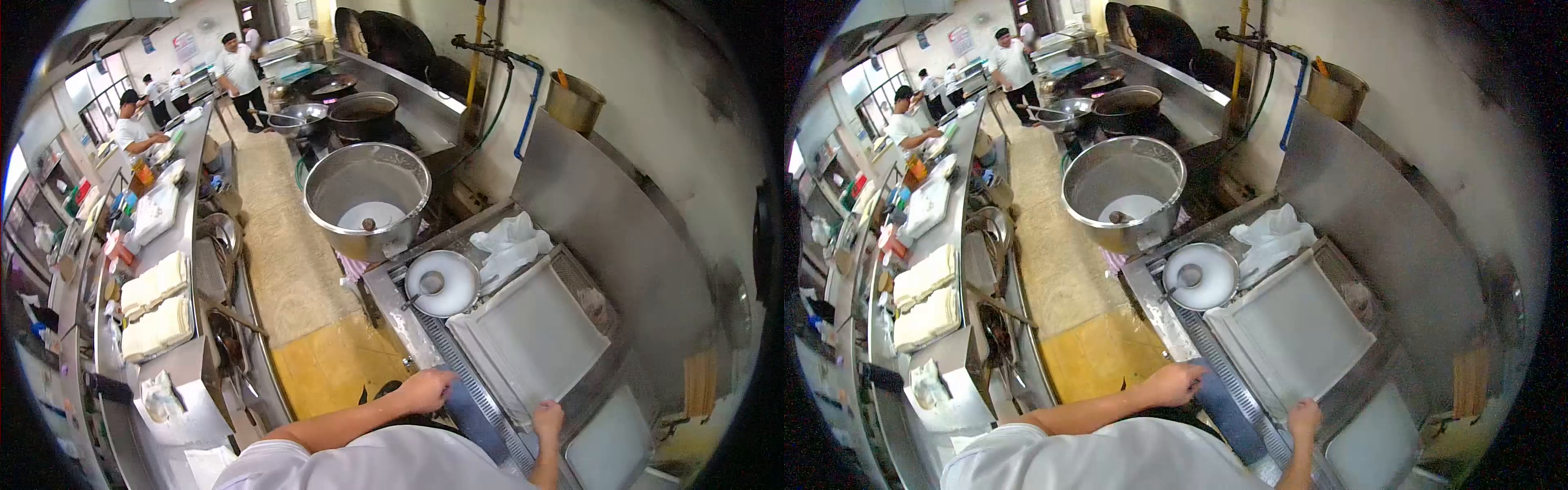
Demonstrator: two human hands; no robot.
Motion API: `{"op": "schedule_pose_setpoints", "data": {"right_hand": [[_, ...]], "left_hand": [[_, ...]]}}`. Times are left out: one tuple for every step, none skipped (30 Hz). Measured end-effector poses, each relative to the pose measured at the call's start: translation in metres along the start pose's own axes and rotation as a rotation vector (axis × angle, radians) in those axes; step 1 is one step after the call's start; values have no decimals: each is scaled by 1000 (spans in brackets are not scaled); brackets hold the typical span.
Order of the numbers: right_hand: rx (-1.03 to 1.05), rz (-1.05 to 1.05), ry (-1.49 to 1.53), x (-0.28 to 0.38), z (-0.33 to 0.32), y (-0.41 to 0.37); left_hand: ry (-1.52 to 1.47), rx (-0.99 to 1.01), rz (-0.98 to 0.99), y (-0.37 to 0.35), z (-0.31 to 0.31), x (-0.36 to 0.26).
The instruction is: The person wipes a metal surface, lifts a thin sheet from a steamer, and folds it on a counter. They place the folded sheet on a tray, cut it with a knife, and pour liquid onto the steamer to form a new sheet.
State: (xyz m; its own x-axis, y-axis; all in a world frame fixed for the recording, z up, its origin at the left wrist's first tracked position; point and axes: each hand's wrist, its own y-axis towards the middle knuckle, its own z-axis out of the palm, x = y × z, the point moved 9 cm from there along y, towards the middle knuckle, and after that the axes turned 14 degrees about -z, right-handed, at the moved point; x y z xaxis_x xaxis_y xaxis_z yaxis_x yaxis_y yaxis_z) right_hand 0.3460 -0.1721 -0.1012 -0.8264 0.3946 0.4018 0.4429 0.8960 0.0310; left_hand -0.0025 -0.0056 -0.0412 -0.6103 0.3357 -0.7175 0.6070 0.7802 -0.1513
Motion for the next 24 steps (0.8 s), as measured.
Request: {"op": "schedule_pose_setpoints", "data": {"right_hand": [[-12, -39, 104, 27, -1, 4], [-23, -76, 210, 63, -4, 11], [14, -90, 328, 91, 4, 17], [47, -106, 446, 120, 12, 23], [72, -173, 500, 156, 15, 27], [98, -243, 551, 190, 17, 28], [102, -354, 547, 219, 21, 29], [106, -467, 539, 249, 24, 30], [116, -531, 558, 284, 12, 29], [113, -595, 518, 305, 13, 31], [110, -657, 476, 321, 15, 33], [135, -659, 492, 332, 19, 39], [160, -660, 506, 343, 24, 44], [187, -661, 520, 355, 30, 50], [165, -702, 556, 373, 26, 57], [142, -741, 593, 395, 19, 64], [120, -780, 630, 418, 13, 72], [199, -746, 561, 433, 20, 82], [162, -732, 577, 452, 16, 92], [127, -716, 591, 473, 12, 103], [90, -701, 606, 496, 8, 113], [46, -745, 585, 524, -1, 121], [5, -786, 561, 551, -10, 126], [-35, -824, 535, 576, -15, 132]], "left_hand": [[3, -13, 6, -2, 3, -5], [3, -15, -3, -4, 6, -9], [5, -17, -8, -6, 5, -13], [10, -21, -10, -7, 3, -15], [-1, -55, 15, -7, -2, -16], [-13, -89, 40, -8, -7, -14], [-27, -124, 66, -10, -13, -13], [-36, -124, 30, -10, -24, -11], [-45, -124, -6, -12, -40, -12], [-56, -125, -41, -13, -56, -9], [-76, -144, -69, -14, -69, -3], [-97, -162, -97, -15, -82, 4], [-120, -180, -125, -16, -95, 14], [-138, -215, -123, -17, -109, 24], [-156, -249, -121, -19, -124, 35], [-173, -282, -119, -20, -140, 47], [-178, -300, -118, -22, -156, 60], [-183, -315, -118, -25, -174, 73], [-190, -329, -119, -27, -191, 87], [-197, -345, -139, -30, -209, 102], [-202, -361, -159, -31, -227, 119], [-208, -375, -178, -32, -245, 135], [-259, -427, -165, -35, -265, 148], [-312, -477, -154, -38, -283, 161]]}}
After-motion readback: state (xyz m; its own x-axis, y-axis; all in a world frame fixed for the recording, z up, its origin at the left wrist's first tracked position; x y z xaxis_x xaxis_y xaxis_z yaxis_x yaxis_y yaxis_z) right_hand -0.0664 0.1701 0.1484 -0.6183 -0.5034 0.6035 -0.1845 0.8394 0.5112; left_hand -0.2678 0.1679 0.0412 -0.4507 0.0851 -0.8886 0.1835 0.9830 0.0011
